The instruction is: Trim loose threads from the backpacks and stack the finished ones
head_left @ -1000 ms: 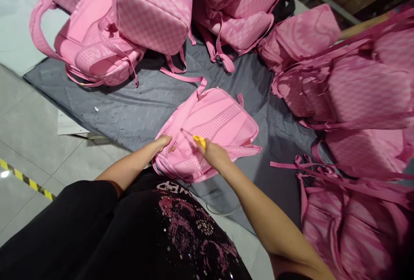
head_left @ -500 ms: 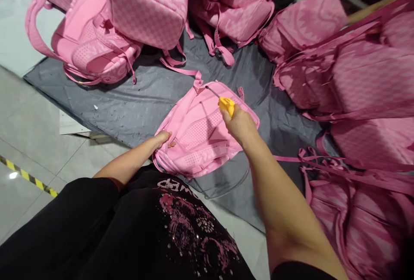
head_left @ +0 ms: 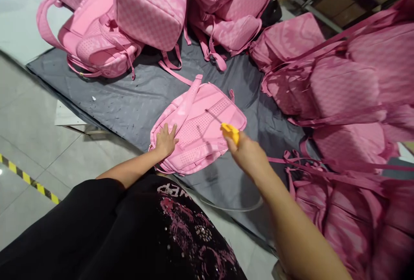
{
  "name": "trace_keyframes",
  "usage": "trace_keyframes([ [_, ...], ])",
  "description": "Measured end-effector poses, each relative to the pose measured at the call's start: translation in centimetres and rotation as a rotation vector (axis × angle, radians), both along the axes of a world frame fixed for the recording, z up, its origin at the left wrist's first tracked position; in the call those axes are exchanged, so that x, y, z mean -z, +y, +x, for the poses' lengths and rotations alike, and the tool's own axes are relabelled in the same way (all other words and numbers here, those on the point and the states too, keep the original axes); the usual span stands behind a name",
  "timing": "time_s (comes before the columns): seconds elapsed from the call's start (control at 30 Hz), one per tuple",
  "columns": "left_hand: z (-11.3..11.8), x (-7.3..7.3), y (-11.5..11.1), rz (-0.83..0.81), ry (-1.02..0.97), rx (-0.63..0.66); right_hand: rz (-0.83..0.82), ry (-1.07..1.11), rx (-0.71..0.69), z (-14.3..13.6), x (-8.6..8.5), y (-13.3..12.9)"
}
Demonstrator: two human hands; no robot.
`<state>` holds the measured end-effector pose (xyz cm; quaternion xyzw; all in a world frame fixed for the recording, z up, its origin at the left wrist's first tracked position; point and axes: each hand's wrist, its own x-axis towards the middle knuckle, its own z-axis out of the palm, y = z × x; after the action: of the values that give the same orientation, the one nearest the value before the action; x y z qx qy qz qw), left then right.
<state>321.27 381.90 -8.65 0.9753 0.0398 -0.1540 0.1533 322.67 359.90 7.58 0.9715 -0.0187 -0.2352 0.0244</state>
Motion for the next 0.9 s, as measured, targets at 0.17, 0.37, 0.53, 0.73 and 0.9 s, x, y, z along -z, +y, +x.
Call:
trace_keyframes([
  [0.17, -0.2, 1.0, -0.4, 0.12, 0.03, 0.073, 0.106, 0.286, -0.188, -2.3, 2.4, 0.1],
  [0.37, -1.8, -1.2, -2.1, 0.024, 0.027, 0.07, -0.048, -0.084, 0.143, 0.9, 0.9, -4.8],
  [0.53, -6.0, -1.8, -7.3, -0.073, 0.005, 0.428, 0.128, 0.298, -0.073, -1.9, 0.9, -7.1],
  [0.73, -6.1, -0.4, -9.9, 0.058, 0.054, 0.48, -0.061, -0.005, 0.107, -2.0, 0.6, -8.9],
  [0.9, -4.1, -0.2, -8.0, -0.46, 0.135, 0.112, 0.49, 0.389, 0.17, -5.4, -0.3, -11.4],
])
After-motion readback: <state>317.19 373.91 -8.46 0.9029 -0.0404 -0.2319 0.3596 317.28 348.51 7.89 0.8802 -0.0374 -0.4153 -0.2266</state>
